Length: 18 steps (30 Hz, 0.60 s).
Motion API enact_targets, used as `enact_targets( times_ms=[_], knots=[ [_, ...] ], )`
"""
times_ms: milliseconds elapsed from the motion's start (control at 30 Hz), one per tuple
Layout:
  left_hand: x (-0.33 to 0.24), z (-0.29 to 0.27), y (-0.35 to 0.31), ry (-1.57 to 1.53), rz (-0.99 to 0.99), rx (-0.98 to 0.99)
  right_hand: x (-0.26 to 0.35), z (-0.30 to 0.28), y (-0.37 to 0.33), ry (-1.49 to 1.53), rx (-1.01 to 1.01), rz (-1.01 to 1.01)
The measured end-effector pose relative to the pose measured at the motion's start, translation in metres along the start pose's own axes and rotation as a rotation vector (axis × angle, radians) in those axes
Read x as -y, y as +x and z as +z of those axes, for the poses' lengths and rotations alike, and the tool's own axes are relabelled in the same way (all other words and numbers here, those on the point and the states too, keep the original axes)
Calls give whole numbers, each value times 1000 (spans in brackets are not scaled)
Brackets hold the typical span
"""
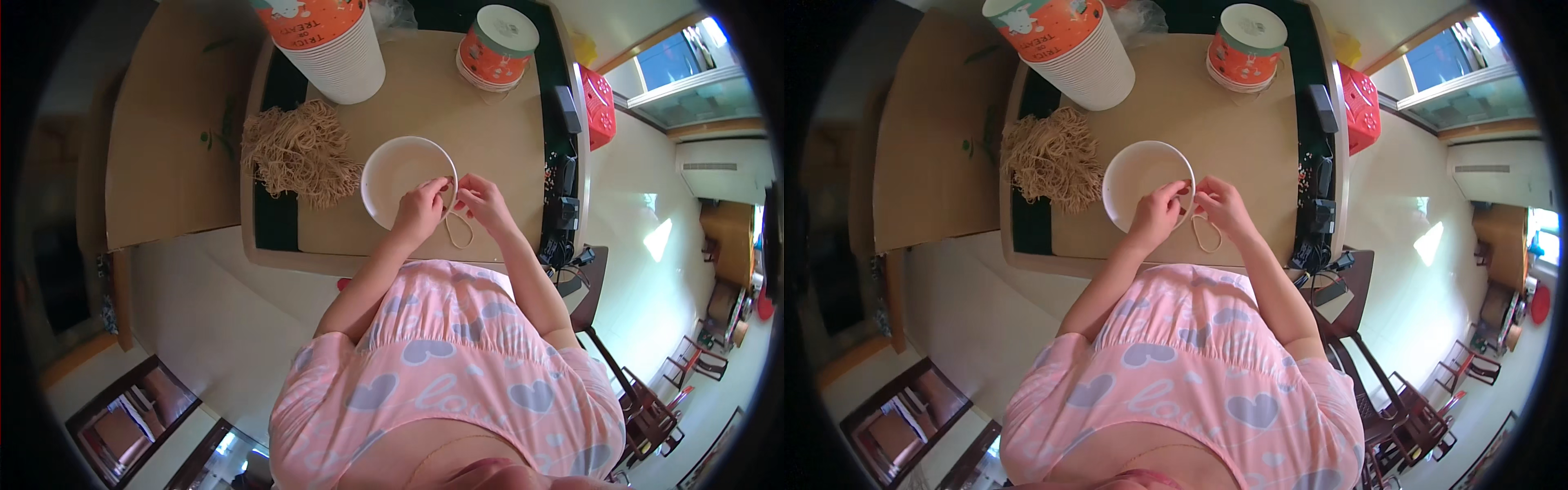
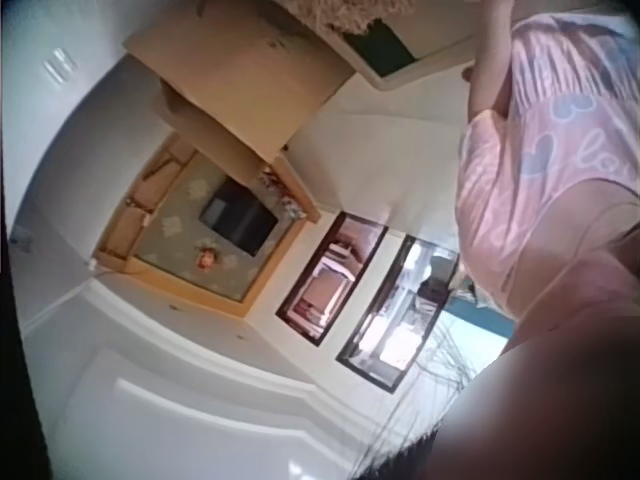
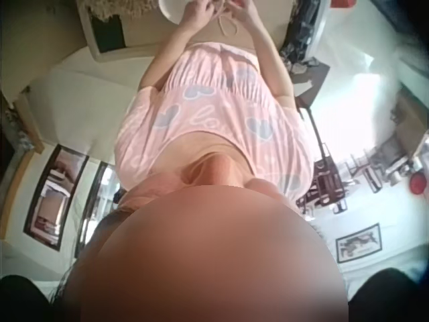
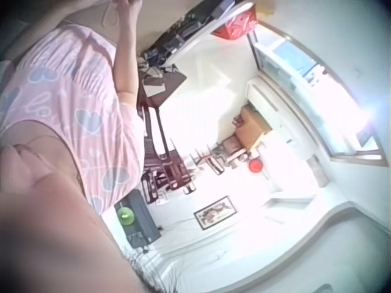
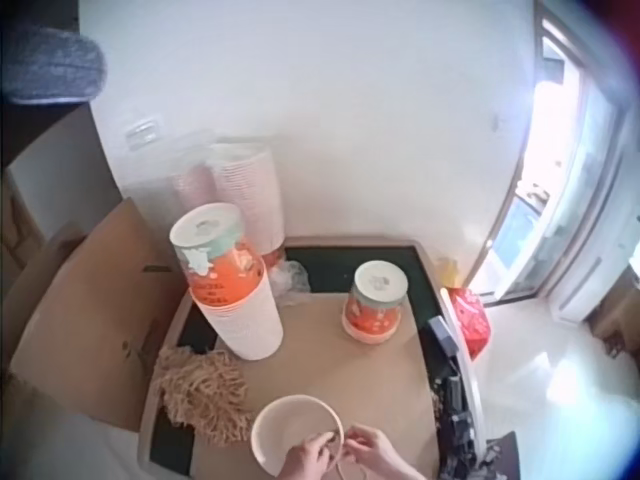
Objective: Preparing and inspecting large paper buckets and shredded packing material on a workspace.
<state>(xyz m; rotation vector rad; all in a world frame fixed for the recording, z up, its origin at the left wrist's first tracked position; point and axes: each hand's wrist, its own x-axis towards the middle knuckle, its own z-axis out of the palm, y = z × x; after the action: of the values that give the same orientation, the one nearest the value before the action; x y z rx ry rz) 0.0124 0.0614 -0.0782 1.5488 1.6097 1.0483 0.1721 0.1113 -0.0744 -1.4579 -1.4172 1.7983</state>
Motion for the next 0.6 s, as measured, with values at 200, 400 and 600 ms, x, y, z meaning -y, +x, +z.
enact_targets(
  times_ms=[200,400,600],
  knots=[
    [0,16,4,267,57,155,-10,-19,4,-22,144,86],
    [-1,17,1,239,89,104,-9,-26,-4,-82,199,93],
    [-6,2,6,-248,-316,123,8,-10,-46,-397,85,-80]
  ],
)
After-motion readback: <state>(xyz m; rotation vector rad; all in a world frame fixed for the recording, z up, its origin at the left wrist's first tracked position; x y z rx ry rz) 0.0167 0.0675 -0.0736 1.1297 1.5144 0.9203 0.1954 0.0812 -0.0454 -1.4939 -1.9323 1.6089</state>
